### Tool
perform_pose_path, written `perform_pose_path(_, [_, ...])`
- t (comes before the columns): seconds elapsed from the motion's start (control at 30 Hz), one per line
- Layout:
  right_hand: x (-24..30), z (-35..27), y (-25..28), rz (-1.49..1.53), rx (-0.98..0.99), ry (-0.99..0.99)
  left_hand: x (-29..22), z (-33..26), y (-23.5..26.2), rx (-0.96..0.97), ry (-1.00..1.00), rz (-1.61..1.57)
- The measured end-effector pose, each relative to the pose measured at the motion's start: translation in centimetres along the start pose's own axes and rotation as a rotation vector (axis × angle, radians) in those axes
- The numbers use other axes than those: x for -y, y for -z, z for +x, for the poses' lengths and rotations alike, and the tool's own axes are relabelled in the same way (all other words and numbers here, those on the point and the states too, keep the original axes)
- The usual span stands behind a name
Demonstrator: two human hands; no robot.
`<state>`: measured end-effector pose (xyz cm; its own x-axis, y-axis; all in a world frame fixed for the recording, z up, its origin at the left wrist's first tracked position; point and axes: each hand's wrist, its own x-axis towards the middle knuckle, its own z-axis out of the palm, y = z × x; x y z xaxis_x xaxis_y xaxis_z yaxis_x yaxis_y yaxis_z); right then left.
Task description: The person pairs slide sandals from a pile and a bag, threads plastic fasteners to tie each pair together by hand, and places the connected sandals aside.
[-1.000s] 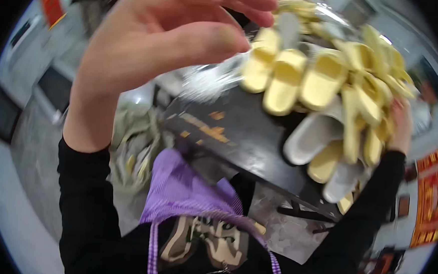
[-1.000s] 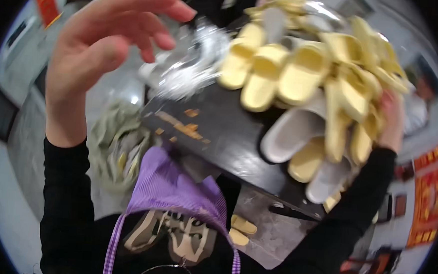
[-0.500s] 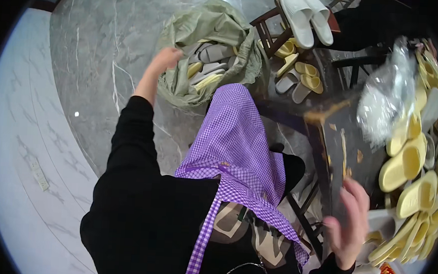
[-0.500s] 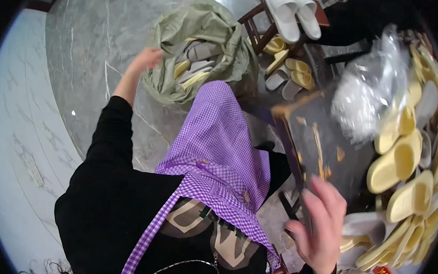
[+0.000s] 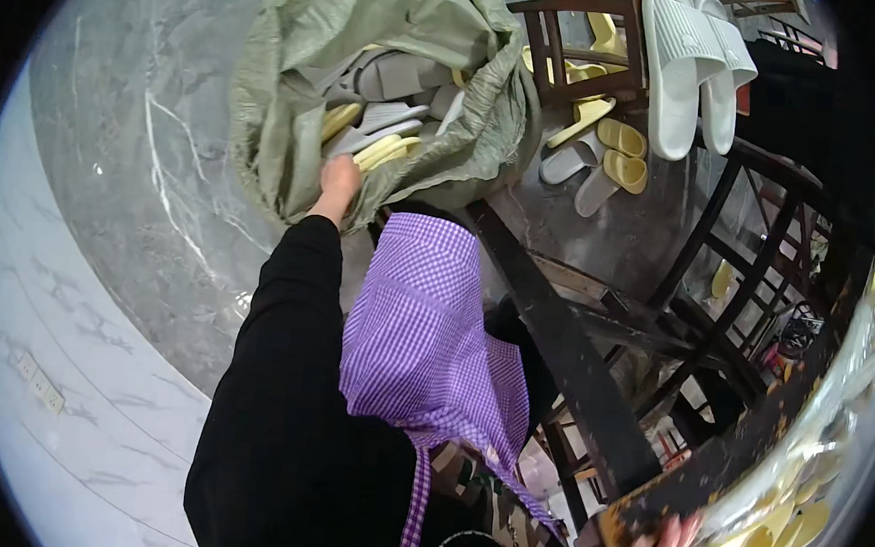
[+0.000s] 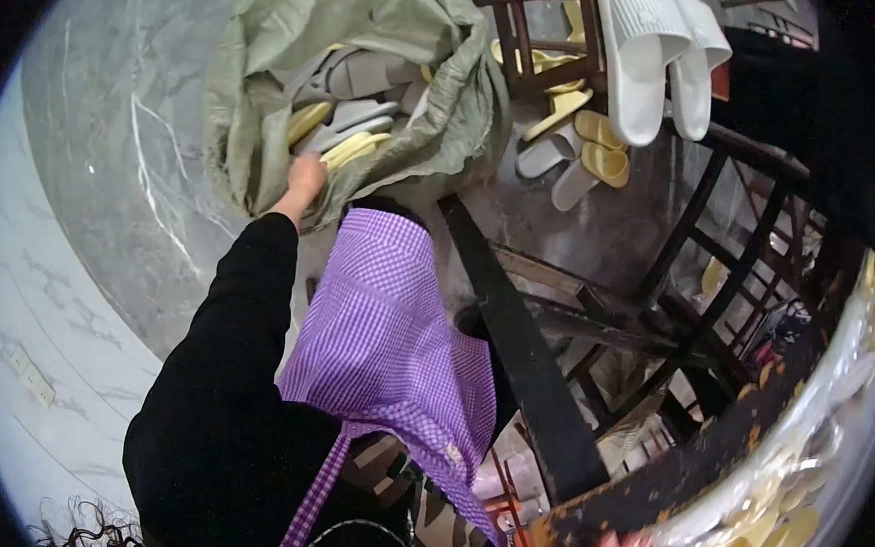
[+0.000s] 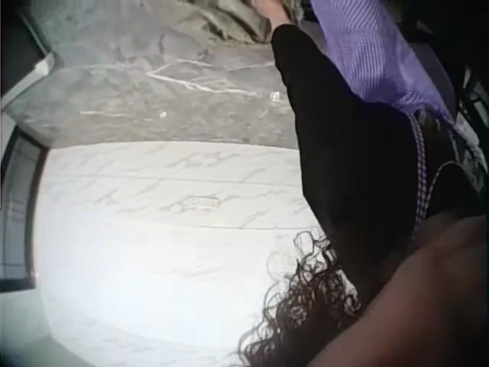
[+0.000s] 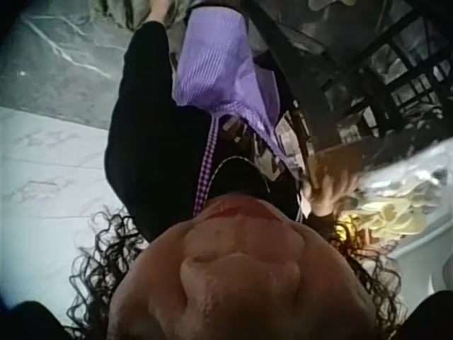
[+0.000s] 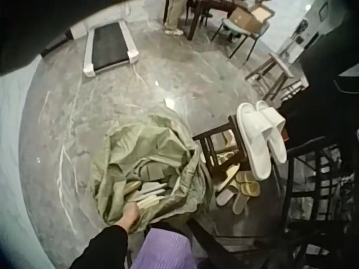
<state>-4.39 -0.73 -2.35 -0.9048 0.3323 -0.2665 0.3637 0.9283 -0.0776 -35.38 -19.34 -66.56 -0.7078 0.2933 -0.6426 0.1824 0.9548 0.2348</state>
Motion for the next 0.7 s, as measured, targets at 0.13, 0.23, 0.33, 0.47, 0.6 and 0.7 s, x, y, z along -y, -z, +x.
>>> perform_pose_path(0.13, [-1.8,-1.0,-0.4,-0.149,0.026,0.376,-2.8,2.0,-0.7,0.058,-0.125,0.18])
perform_pose_path(0.23, [-1.5,-2.8,0.1,-0.026,0.046,0.083,-3.5,2.6,-3.1,0.011,-0.16,0.298])
perform_pose_path(0.33, [-3.0,-4.6,-0.5,0.078,-0.041,0.167,-4.3,3.3,-4.1,-0.043,-0.147,0.364])
perform_pose_path(0.47, [-3.7,-11.0,-1.5,0.089,-0.186,0.147,-5.9,2.9,-4.9,-0.054,-0.119,0.356])
perform_pose_path(0.6, [-2.0,-4.4,-1.2,0.11,-0.102,0.091,-6.3,1.3,-2.8,-0.036,-0.213,0.299])
perform_pose_path(0.7, [-1.2,-1.7,0.5,0.071,0.016,0.087,-4.1,0.3,-1.9,-0.039,-0.175,0.201])
